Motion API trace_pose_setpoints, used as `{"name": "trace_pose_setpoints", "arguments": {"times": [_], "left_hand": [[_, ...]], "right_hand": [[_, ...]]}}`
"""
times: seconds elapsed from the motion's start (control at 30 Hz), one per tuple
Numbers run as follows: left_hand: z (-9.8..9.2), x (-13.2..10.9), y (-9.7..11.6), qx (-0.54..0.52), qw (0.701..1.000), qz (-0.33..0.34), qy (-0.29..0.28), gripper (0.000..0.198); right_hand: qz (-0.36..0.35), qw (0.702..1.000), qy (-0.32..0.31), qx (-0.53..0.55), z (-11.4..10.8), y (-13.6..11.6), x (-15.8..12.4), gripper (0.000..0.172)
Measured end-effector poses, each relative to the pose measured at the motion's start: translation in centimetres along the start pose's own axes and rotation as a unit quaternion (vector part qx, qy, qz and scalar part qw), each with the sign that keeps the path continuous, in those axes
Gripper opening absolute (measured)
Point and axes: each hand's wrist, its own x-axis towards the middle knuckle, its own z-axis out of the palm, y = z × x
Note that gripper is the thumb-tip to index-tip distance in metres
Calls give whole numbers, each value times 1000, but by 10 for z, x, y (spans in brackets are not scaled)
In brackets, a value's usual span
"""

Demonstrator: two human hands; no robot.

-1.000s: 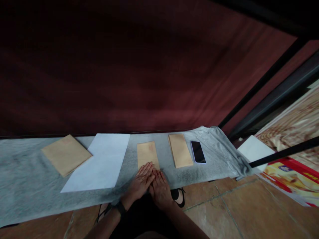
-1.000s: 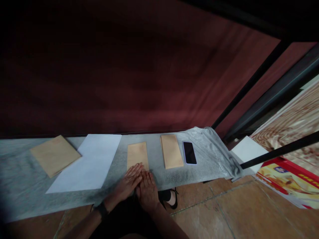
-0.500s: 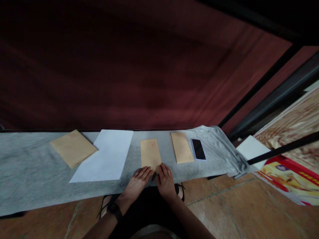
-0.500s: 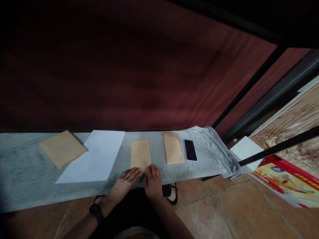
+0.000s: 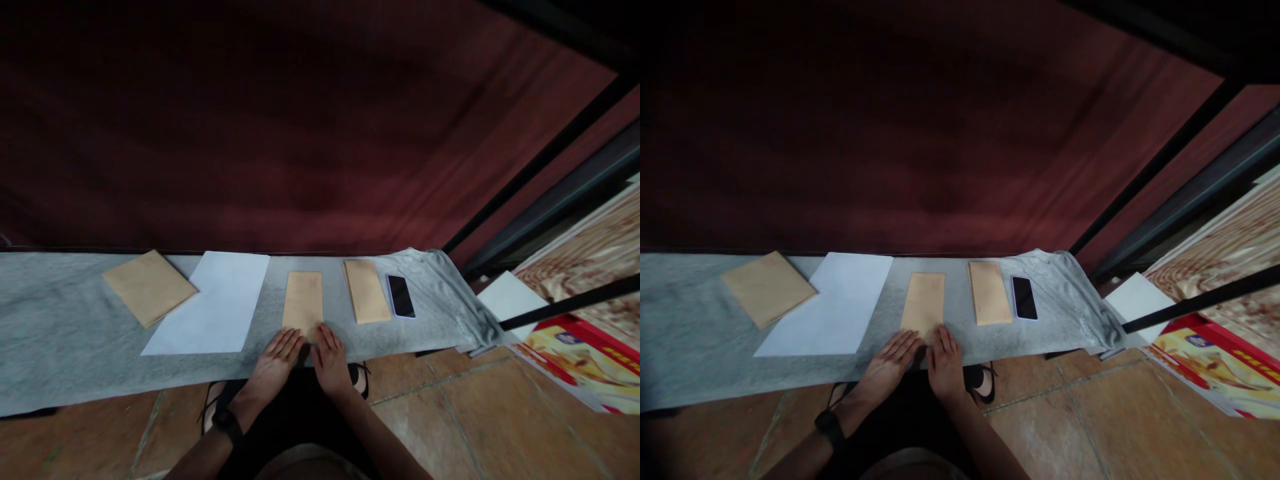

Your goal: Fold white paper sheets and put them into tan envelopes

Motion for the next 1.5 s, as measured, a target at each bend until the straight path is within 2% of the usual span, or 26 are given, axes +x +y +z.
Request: {"name": "trace_pose_setpoints", "arguments": {"times": [0.13, 0.2, 0.3, 0.53, 0.67, 0.87, 1.1, 1.23, 1.43, 1.5], "left_hand": [[8, -4, 20, -26, 999, -33, 18, 59], [9, -5, 27, -29, 998, -48, 17, 65], [8, -6, 30, -30, 998, -50, 11, 66], [7, -6, 30, -22, 998, -65, 13, 60], [6, -4, 33, -35, 997, -64, 13, 60], [4, 1, 36, -31, 997, -76, -1, 60], [0, 4, 35, -31, 996, -77, -17, 64], [-4, 7, 36, -35, 996, -84, -27, 64], [-5, 9, 38, -40, 995, -90, -30, 64], [-5, 9, 39, -42, 995, -92, -24, 64]], "right_hand": [[-91, 995, -29, 9, -3, -4, -9, 49], [-110, 993, -45, -4, -2, -3, -12, 53], [-106, 993, -49, -29, -2, 1, -13, 58], [-95, 993, -56, -30, -9, 13, -10, 54], [-116, 989, -91, -19, -5, 15, 14, 49], [-166, 975, -140, -38, 18, 25, 79, 49], [-114, 980, -145, -72, 36, 47, 144, 54], [-99, 981, -140, -89, 42, 48, 154, 57], [-224, 957, -170, -70, 45, 35, 148, 52], [-233, 954, -174, -68, 45, 34, 154, 49]]}}
